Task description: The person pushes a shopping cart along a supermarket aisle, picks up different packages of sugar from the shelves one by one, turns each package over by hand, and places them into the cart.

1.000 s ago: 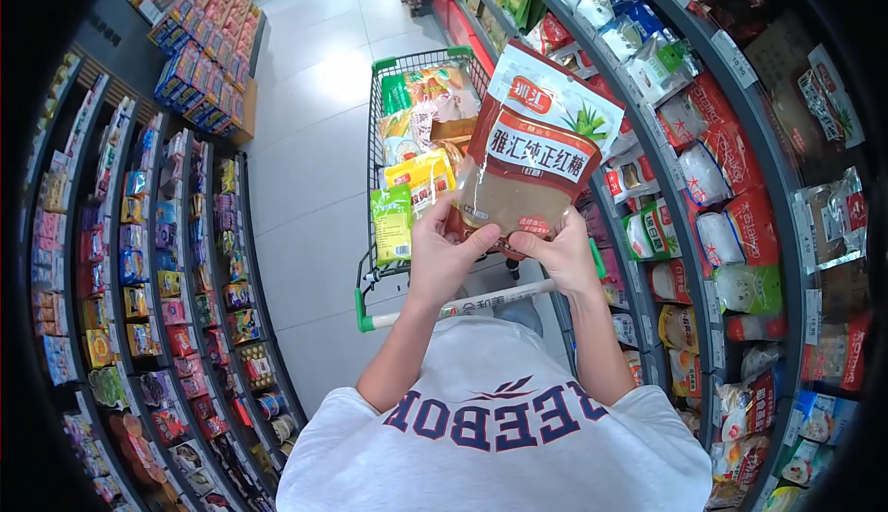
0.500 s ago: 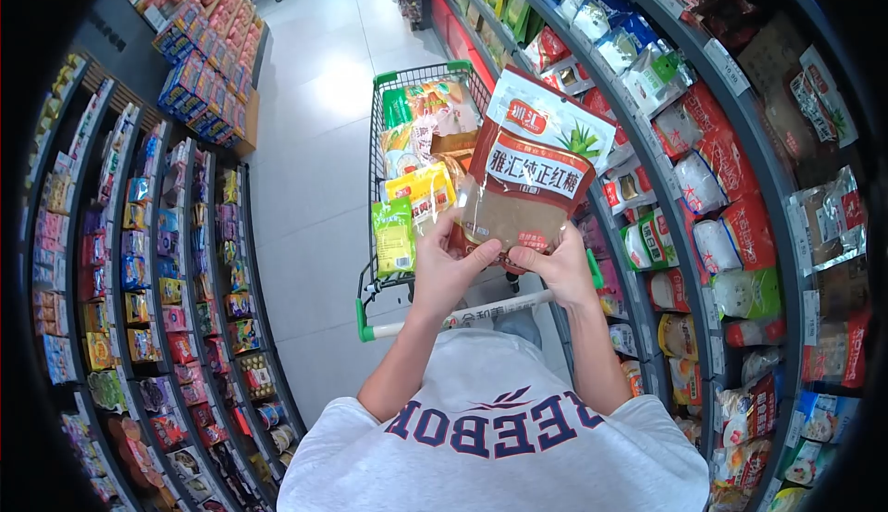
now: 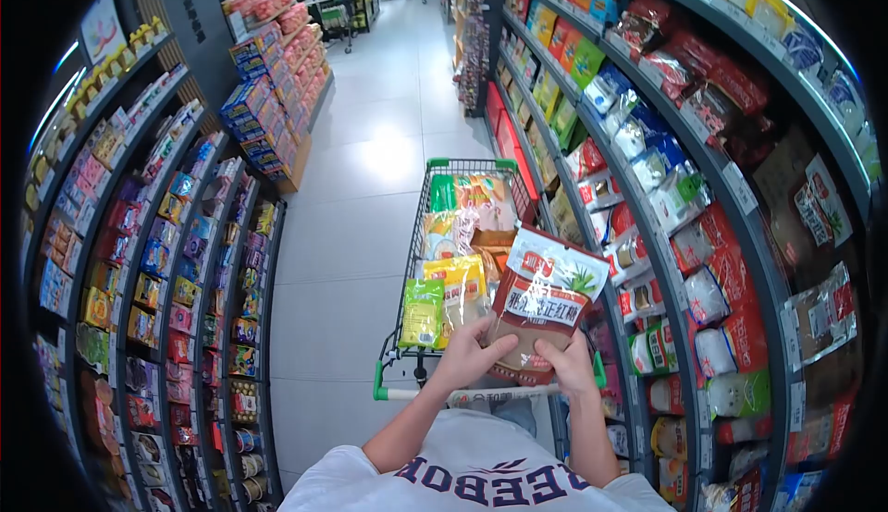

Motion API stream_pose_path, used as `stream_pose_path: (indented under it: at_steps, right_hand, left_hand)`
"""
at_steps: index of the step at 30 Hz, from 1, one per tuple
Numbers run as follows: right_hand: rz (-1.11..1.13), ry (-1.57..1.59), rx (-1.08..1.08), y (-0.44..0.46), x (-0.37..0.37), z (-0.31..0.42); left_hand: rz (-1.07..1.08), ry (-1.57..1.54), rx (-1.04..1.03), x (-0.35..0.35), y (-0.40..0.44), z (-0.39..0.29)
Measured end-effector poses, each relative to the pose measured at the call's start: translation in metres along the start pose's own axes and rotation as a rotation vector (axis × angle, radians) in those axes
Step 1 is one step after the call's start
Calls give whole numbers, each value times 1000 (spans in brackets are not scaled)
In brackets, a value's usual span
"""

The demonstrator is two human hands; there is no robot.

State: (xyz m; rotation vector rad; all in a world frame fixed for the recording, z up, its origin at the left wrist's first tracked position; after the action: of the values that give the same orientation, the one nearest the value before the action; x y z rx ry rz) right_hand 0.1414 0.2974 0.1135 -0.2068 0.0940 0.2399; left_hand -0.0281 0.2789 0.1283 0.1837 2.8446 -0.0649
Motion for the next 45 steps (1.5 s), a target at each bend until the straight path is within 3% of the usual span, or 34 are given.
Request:
stream_pose_path:
  at_steps: [4, 7, 9, 13, 14, 15, 17, 19, 21, 25, 27, 29, 31, 33, 34, 35, 37, 41, 45]
  right_hand:
    - [-17, 24, 115, 6, 1, 3]
    - [-109, 117, 117, 12, 9, 5]
    - [-202, 202, 95, 15, 18, 0]
    - [-91, -19, 78, 3, 22, 7]
    - [-169, -13, -42, 3, 35, -5]
    - [-231, 219, -18, 12, 51, -30]
    - [-482, 374, 13, 11, 46, -17]
    - [-173, 84, -72, 7, 40, -29]
    - [18, 18, 45, -3, 11, -9]
    - [-303, 470, -99, 22, 39, -57]
    - [-259, 279, -36, 22, 40, -57]
    - [-32, 2, -115, 3, 25, -53]
    - [-75, 79, -99, -5, 1, -35]
    - [-106, 129, -173, 0, -4, -57]
    - [-107, 23, -226, -2, -5, -70]
    - [-77, 102, -260, -3, -12, -76]
    - [5, 149, -264, -13, -19, -87]
    - [28, 231, -489, -52, -23, -131]
    - [9, 253, -558, -81, -21, -150]
  left_hand:
    - [42, 91, 14, 3, -3, 13]
    - [-4, -252, 70, -4, -5, 20]
    - [-34, -199, 55, 7, -1, 22]
    - [-121, -167, 51, 27, 4, 7]
    - [-147, -146, 56, 33, 4, 6]
    - [-164, -158, 51, 38, 3, 6]
    - [-192, -186, 32, 44, 6, 7]
    - [-204, -192, 39, 47, 11, 12]
    - [-202, -181, 62, 46, 8, 18]
    - [-249, -217, 94, 47, 5, 21]
    - [-274, -237, 117, 46, 2, 21]
    - [-208, -271, 250, 37, -6, 29]
    - [-101, -263, 412, 25, -17, 49]
    - [78, -93, 257, 17, -20, 73]
    - [-33, -216, 506, 12, -36, 77]
    - [-117, -196, 574, 21, -40, 91]
    - [-41, -44, 627, 38, -50, 116]
    - [3, 52, 792, 54, -83, 150]
    - [90, 146, 809, 49, -105, 161]
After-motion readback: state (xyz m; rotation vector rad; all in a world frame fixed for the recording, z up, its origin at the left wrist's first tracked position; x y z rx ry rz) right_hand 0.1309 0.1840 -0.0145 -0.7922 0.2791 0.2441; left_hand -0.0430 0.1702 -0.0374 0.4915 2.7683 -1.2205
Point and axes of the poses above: each hand's wrist, its own y-axis towards the middle knuckle, its own x-axis out of the back of the hand, z = x × y, the point moved 10 cm from there along y, towards the middle knuckle, and after that the axes turned 10 degrees about -y, right-handed, at the moved point
